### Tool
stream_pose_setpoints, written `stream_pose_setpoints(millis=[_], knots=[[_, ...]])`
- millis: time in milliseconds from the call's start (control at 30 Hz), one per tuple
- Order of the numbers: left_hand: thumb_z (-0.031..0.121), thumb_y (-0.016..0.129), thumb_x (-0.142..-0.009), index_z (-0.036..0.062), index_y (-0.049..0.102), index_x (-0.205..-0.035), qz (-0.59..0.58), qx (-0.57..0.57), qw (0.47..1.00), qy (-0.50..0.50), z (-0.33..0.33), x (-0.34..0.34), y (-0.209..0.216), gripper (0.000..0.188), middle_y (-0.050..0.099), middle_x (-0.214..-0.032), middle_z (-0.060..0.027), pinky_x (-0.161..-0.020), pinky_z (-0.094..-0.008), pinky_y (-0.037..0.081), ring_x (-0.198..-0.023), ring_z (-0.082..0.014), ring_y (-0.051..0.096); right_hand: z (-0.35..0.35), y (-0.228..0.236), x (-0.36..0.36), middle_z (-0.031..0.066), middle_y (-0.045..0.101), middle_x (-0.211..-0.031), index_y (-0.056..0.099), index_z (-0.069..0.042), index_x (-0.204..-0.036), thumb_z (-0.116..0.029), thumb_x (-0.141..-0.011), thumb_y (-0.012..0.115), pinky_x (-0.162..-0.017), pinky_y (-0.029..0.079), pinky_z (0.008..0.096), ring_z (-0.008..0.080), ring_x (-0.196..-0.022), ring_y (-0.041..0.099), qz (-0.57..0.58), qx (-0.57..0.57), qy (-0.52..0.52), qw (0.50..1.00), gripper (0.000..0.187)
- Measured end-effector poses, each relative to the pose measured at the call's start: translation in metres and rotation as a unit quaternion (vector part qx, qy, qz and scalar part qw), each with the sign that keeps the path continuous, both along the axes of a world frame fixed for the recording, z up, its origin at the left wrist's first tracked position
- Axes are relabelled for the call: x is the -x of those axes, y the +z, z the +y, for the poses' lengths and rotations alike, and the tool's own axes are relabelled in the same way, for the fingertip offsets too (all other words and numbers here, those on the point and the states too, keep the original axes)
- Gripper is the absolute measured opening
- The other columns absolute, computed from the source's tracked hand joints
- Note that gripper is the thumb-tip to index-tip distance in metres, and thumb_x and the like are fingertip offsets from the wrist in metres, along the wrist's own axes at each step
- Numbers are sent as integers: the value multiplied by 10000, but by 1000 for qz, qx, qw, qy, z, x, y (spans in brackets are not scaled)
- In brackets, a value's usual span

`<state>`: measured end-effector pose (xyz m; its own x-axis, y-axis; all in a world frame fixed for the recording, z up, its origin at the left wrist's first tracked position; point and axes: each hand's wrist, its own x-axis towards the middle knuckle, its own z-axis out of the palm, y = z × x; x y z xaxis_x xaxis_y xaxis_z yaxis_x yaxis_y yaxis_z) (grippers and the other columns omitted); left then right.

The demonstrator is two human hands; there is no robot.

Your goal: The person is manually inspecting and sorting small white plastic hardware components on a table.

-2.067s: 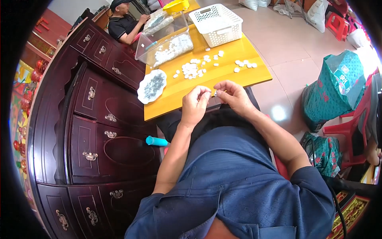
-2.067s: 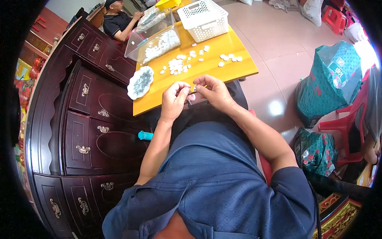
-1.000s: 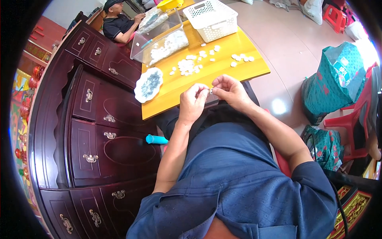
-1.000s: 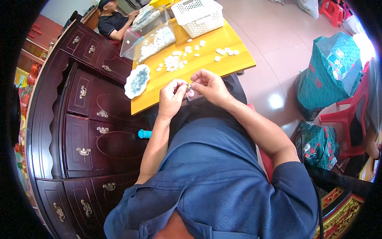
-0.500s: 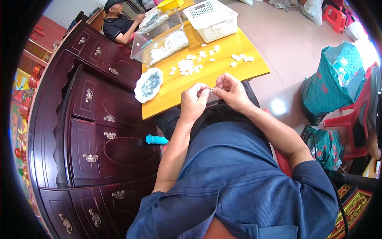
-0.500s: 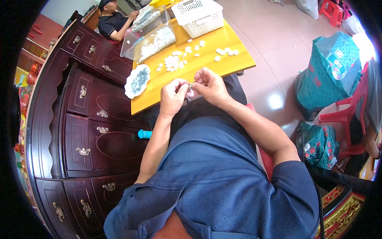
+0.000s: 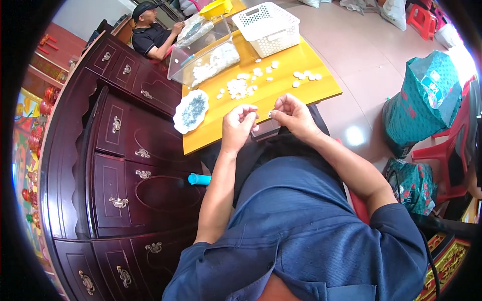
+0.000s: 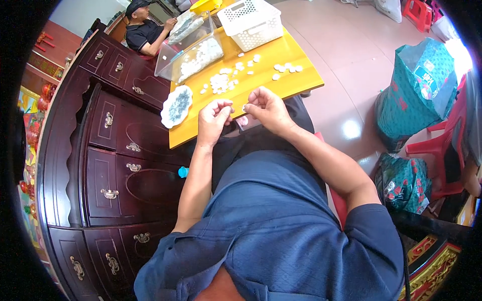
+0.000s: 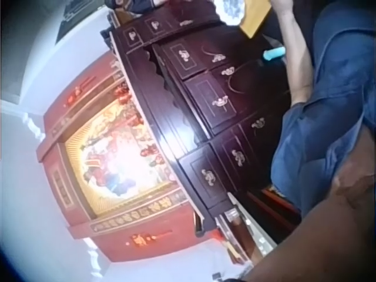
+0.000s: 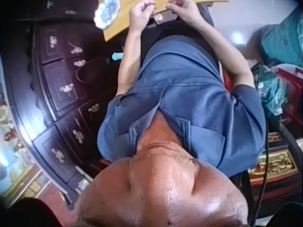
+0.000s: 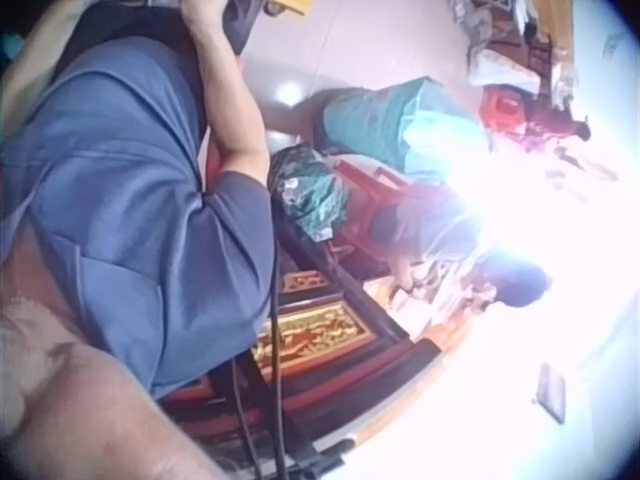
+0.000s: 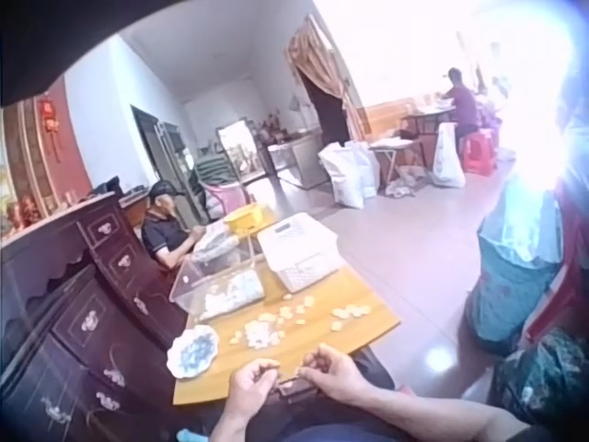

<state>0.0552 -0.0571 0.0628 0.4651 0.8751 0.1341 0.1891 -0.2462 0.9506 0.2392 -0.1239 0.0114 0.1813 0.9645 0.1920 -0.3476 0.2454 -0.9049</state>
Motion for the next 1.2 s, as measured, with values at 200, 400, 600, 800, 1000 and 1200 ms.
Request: stream_pose_setpoints(millis=[200, 400, 600, 800, 1000, 1200], knots=[[144, 660, -882, -5, 703, -1125, 164, -294, 929, 156, 72, 34, -41, 288, 716, -840, -173, -709, -390, 545, -713, -285, 695, 2, 0, 0, -23, 617, -847, 565, -49, -1004, -10, -915, 713, -636, 508, 199, 45, -714, 584, 8, -4, -9, 1000, 178], [198, 668, -885, 58, 603, -1340, 319, -263, 897, 158, 116, 51, -50, 481, 731, -864, -161, -762, -447, 543, -824, -335, 705, 4, -10, -2, -33, 611, -842, 570, -57, -1003, -14, -909, 721, -627, 476, 187, 35, -711, 570, -15, -4, -20, 1000, 184], [298, 646, -907, 110, 581, -1371, 401, -280, 850, 194, 146, 48, -56, 505, 738, -960, -192, -840, -492, 540, -947, -389, 704, 5, -10, -3, -39, 608, -838, 573, -62, -1011, -12, -901, 724, -638, 473, 190, 31, -715, 564, -13, 4, -13, 1000, 193], [287, 636, -910, 145, 723, -1056, 398, -275, 857, 177, 140, 44, -47, 221, 728, -963, -204, -773, -510, 544, -924, -410, 691, 5, -6, -7, -32, 612, -844, 571, -60, -1016, -18, -901, 721, -642, 478, 198, 42, -716, 572, -24, 21, -23, 999, 194], [173, 635, -900, 62, 674, -816, 284, -397, 857, 166, 111, 55, -54, 145, 675, -782, -185, -669, -509, 516, -762, -427, 658, 6, -11, -5, -23, 615, -874, 573, -48, -1020, -22, -906, 710, -663, 487, 212, 50, -742, 567, -27, 20, -26, 999, 180], [135, 631, -971, 14, 651, -907, 51, -133, 983, 113, 67, 50, -52, 139, 607, -694, -2, -494, -233, 453, -532, -64, 559, 5, -14, -2, -9, 616, -868, 570, -47, -1027, -30, -905, 710, -609, 485, 224, 63, -697, 573, -22, 7, -17, 1000, 187]])
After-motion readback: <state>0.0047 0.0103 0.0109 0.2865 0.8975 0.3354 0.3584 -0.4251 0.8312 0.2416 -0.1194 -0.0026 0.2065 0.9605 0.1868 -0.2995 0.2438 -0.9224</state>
